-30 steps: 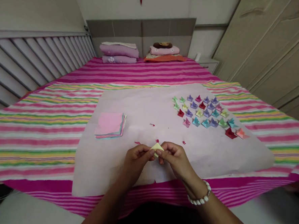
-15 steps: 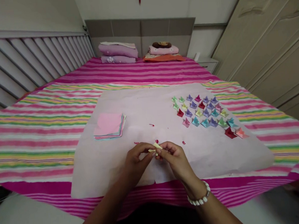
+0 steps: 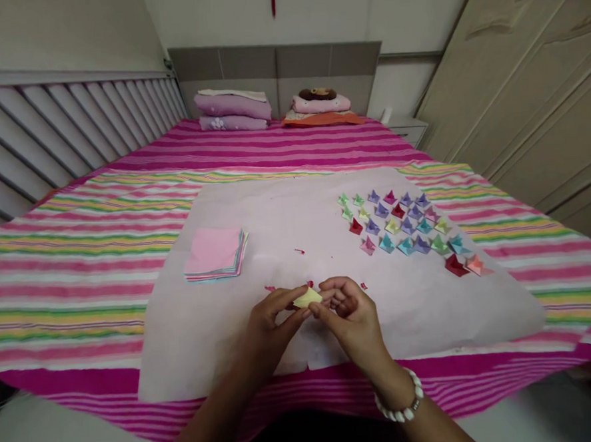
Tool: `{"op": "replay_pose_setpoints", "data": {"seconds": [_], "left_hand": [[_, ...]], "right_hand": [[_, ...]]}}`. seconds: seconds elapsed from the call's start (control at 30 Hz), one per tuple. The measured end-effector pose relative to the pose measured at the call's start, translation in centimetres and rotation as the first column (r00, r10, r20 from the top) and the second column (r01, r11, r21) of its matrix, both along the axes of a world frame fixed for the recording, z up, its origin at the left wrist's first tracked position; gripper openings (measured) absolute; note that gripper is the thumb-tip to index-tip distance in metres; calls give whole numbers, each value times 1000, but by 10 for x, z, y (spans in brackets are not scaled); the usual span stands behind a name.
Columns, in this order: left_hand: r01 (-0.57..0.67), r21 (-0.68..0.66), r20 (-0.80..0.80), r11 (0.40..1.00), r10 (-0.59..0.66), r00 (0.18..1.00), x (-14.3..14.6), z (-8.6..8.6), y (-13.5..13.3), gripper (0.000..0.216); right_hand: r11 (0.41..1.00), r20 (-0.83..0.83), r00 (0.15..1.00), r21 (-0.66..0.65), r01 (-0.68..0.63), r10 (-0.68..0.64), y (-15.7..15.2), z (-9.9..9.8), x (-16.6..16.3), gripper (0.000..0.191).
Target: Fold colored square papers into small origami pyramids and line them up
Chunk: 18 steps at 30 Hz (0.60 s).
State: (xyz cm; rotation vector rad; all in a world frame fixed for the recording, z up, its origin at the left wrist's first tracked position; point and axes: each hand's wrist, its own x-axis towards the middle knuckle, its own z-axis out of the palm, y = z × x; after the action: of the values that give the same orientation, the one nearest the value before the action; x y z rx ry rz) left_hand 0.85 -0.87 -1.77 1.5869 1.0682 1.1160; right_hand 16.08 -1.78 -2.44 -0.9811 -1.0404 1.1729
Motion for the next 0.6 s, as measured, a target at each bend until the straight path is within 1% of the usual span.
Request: {"op": "replay_pose_setpoints", "data": {"seconds": [0.2, 0.33, 0.47, 0.6], "left_hand": [[14, -17, 78, 1000, -12, 997, -2, 4, 1, 26], [15, -109, 94, 994, -4, 996, -7, 8, 1, 28], [18, -219, 178, 975, 22, 984, -10, 8, 0, 35], [38, -261, 284, 965, 39, 958, -14, 6, 2, 41]], "right_hand": [[998, 93, 995, 58, 19, -24, -2, 1, 1, 28], [998, 99, 994, 50, 35, -40, 1, 3, 2, 26], [1000, -5, 1000, -9, -16, 16, 4, 5, 3, 26], [991, -143, 986, -83, -101, 88, 6, 4, 4, 25]]}}
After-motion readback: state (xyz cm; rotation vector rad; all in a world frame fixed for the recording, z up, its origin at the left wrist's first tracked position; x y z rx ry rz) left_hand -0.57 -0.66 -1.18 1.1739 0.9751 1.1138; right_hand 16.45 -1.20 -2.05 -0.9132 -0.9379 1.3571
